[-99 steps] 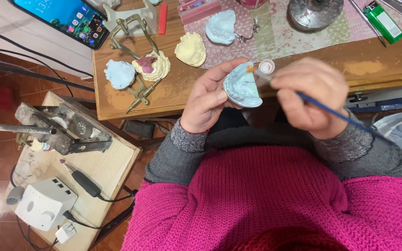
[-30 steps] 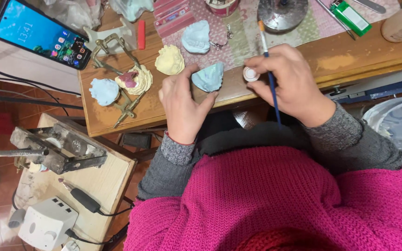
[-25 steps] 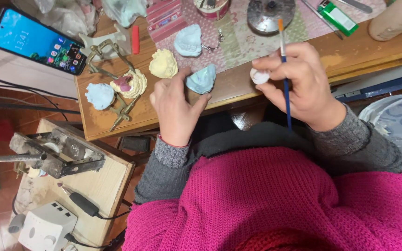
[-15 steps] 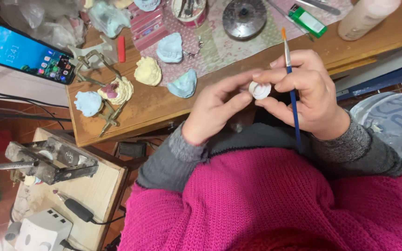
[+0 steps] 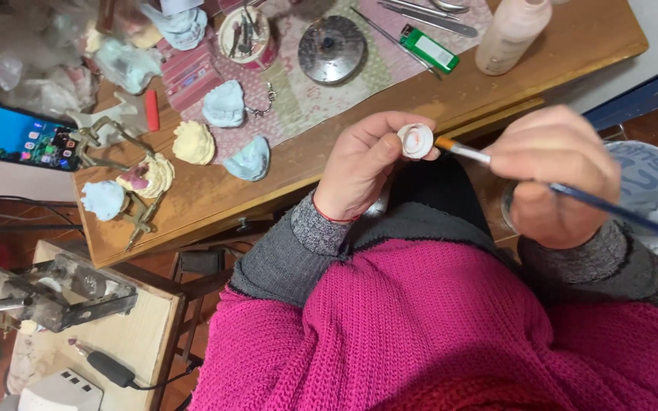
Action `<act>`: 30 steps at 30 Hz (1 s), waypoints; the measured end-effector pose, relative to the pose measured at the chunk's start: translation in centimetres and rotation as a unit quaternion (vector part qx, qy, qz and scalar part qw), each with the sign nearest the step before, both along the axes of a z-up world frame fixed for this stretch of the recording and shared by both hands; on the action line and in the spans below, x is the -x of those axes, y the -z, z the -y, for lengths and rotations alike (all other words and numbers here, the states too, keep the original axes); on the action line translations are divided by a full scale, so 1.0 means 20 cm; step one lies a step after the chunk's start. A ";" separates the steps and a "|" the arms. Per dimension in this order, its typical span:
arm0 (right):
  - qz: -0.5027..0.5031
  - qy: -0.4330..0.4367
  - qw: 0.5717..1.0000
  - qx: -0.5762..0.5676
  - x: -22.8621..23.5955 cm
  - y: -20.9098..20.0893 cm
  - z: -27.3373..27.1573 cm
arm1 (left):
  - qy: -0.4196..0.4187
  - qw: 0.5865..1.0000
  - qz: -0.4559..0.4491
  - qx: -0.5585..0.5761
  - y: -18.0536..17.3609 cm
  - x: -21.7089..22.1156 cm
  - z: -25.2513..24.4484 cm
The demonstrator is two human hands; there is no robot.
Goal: The person retrieves a paintbrush from a drawer and applies a liquid substance from a bottle into a small container. They then use the brush to paint a light blue dental mold, followed by a white mold, before handling a metal dental appliance.
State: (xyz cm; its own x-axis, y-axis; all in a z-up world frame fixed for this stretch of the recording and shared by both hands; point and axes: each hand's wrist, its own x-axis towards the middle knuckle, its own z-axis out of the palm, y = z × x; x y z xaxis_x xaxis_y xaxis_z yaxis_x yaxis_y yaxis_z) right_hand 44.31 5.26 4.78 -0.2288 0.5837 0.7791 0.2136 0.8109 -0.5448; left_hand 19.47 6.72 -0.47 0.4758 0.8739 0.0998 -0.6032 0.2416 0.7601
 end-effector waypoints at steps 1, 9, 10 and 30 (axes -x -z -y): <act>0.013 -0.030 0.999 -0.027 0.00 -0.05 -0.01 | -0.001 1.000 0.001 0.000 0.01 -0.02 -0.01; 0.114 -0.081 0.985 -0.104 -0.06 -0.13 -0.07 | 0.008 0.999 -0.033 -0.024 -0.01 -0.12 -0.03; 0.126 -0.079 0.982 -0.116 -0.07 -0.14 -0.08 | 0.013 0.999 -0.040 -0.027 -0.01 -0.13 -0.03; -0.100 -0.093 0.976 0.168 -0.03 0.07 0.03 | 0.013 0.998 -0.058 -0.030 0.02 -0.13 -0.02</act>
